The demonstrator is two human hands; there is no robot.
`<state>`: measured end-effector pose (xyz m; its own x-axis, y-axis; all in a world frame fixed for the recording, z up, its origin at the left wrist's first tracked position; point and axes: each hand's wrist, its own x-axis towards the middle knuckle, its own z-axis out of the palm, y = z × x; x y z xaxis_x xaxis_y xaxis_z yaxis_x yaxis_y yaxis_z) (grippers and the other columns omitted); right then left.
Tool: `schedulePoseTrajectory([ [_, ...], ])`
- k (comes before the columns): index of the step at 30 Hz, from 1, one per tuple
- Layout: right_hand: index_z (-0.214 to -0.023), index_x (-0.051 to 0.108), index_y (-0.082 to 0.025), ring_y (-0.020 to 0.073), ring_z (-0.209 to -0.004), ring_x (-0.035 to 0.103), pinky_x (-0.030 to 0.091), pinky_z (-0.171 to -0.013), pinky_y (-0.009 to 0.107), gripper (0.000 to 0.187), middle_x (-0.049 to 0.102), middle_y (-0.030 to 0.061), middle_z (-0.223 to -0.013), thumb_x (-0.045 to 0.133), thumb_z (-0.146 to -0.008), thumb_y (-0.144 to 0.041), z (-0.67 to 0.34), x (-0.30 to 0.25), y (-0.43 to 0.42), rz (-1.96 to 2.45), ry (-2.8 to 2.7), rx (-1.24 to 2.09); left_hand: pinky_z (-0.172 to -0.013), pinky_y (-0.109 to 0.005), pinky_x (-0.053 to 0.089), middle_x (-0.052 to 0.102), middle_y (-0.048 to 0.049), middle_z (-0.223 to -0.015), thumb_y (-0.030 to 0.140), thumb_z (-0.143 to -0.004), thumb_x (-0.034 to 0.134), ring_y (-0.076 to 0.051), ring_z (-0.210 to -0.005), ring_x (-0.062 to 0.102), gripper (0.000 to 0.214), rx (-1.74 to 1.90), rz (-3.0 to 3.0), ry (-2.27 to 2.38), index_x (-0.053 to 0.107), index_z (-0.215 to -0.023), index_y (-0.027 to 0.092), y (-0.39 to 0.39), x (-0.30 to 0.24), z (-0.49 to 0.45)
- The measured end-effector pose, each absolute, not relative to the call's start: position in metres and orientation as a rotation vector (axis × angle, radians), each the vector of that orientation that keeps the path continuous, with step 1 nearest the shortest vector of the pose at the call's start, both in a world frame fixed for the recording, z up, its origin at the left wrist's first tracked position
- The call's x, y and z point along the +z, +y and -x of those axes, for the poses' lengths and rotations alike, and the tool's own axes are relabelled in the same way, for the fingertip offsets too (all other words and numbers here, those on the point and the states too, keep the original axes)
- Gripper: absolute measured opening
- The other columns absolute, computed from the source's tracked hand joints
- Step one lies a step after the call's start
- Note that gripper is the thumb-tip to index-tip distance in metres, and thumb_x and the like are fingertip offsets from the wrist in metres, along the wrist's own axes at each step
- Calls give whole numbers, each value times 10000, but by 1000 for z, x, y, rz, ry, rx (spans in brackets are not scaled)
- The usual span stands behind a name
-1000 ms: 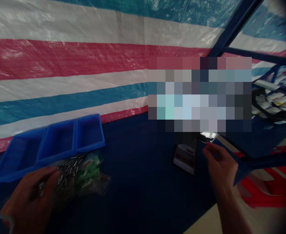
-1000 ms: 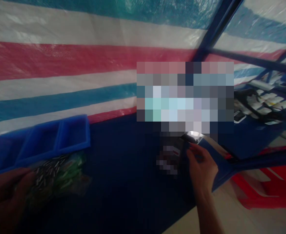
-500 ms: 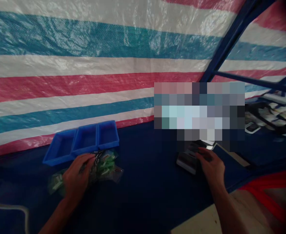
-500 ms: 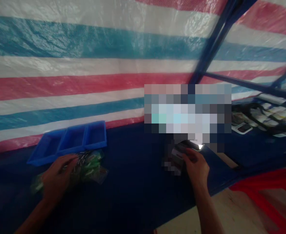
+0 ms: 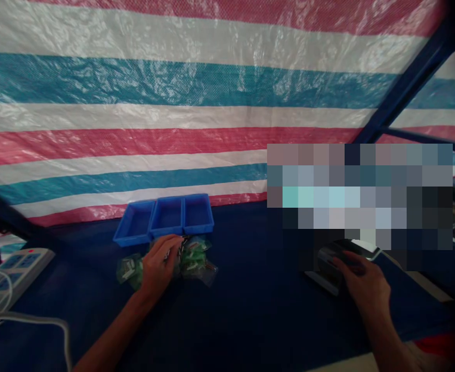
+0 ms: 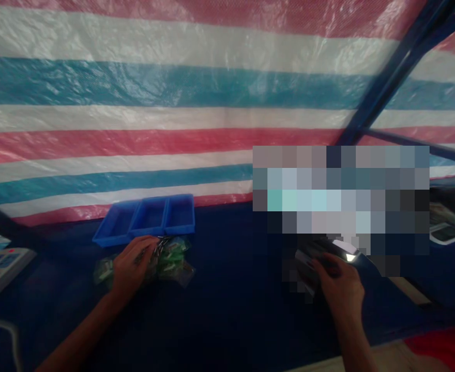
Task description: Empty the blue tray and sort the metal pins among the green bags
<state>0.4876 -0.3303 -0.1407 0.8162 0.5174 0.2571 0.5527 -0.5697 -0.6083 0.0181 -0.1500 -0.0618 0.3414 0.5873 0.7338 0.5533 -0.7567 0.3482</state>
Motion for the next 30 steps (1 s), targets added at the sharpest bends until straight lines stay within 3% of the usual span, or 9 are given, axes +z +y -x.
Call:
schedulePoseTrajectory([
  [19, -1113, 644, -150, 275, -903, 543, 417, -790, 397, 769, 615, 116, -912, 486, -667, -757, -490, -138, -324, 2310, -827, -64, -949, -196, 454, 634, -12, -1048, 81, -901, 548, -86, -976, 604, 182, 1416, -2577, 987, 638, -1023, 181, -151, -58, -19],
  [25, -1158, 613, -78, 314, -1057, 474, 397, -899, 419, 855, 582, 158, -989, 403, -711, -776, -489, -140, -315, 2322, -936, -197, -947, -204, 461, 637, -15, -1049, 85, -901, 545, -94, -978, 608, 184, 1424, -2584, 990, 641, -1025, 181, -151, -57, -19],
  [30, -1174, 602, -75, 303, -1065, 461, 400, -899, 411, 835, 567, 151, -937, 401, -734, -756, -484, -138, -316, 2319, -926, -178, -929, -226, 485, 645, -30, -1036, 105, -906, 540, -113, -965, 619, 171, 1436, -2585, 1001, 649, -1019, 173, -151, -55, -20],
])
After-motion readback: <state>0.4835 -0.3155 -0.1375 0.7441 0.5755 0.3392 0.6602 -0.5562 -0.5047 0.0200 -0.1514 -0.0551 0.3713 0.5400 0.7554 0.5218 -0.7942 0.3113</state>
